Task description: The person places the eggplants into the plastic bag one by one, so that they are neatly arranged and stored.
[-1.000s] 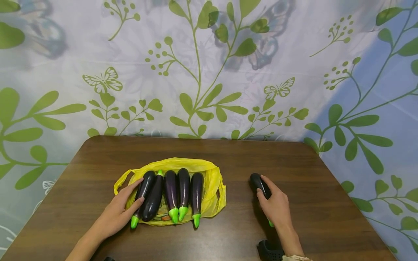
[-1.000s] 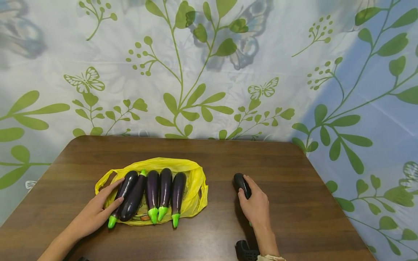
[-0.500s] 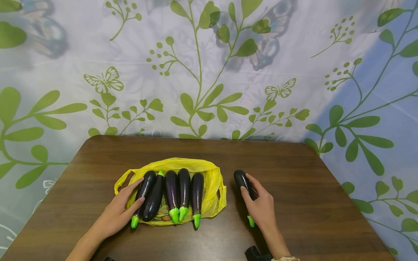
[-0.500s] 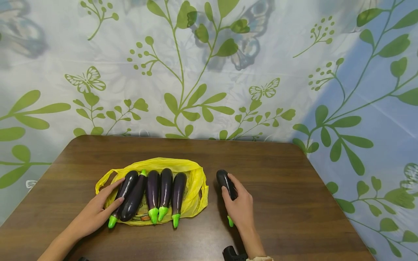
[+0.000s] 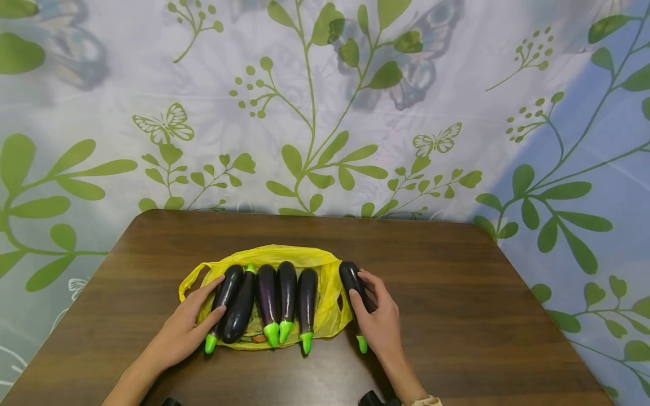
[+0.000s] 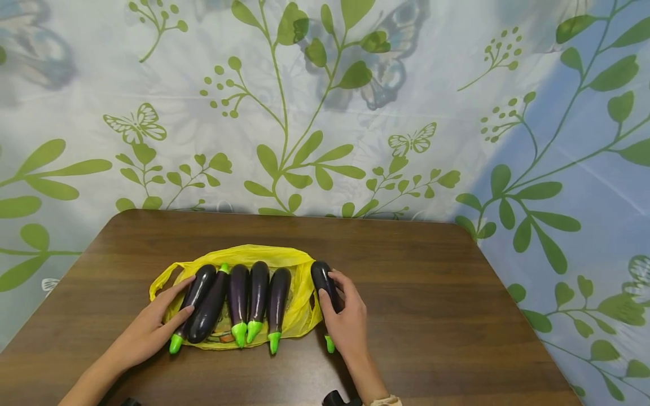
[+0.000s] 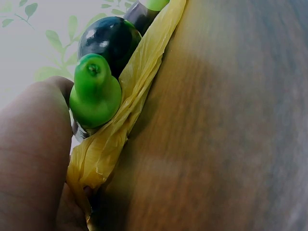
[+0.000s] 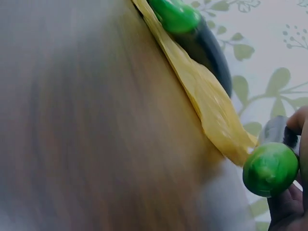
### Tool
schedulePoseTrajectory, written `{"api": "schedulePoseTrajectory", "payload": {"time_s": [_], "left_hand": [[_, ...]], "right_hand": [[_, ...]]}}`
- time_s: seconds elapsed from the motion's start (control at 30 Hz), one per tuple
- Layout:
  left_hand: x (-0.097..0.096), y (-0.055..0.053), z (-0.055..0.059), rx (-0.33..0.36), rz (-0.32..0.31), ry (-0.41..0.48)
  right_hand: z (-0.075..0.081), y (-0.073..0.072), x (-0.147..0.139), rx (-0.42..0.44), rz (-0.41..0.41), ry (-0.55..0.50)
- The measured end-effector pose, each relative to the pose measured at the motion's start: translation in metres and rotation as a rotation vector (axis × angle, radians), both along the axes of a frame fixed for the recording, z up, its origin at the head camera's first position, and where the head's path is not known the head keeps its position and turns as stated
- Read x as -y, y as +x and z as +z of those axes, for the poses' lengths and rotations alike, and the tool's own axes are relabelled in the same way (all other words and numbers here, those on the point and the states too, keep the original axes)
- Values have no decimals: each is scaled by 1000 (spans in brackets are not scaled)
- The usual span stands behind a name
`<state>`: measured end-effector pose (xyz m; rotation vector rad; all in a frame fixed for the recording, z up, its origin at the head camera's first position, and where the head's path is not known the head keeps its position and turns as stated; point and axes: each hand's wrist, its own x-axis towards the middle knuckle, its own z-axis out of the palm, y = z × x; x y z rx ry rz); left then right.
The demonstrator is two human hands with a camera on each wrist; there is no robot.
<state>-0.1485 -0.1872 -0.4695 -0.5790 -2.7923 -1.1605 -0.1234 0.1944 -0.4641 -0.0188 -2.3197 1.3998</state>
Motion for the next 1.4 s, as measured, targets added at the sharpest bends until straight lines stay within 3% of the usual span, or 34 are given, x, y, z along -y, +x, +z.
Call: {"api": "schedulePoseTrajectory", "payload": {"time_s": [0.43,0.87,1.23,1.4], "left_hand": [[0,3,0,18,9,6],[-2,5,-3,24,12,13],[-7,6,-10,19,-1,23],[-8,7,-10,11,1,24]], "right_hand": [[-13,-12,26,-87,39,-122],[-16,-3,26,9,114,-32],[-21,1,19,-8,169,-56],[-20,3,7,-58,130,45]]}}
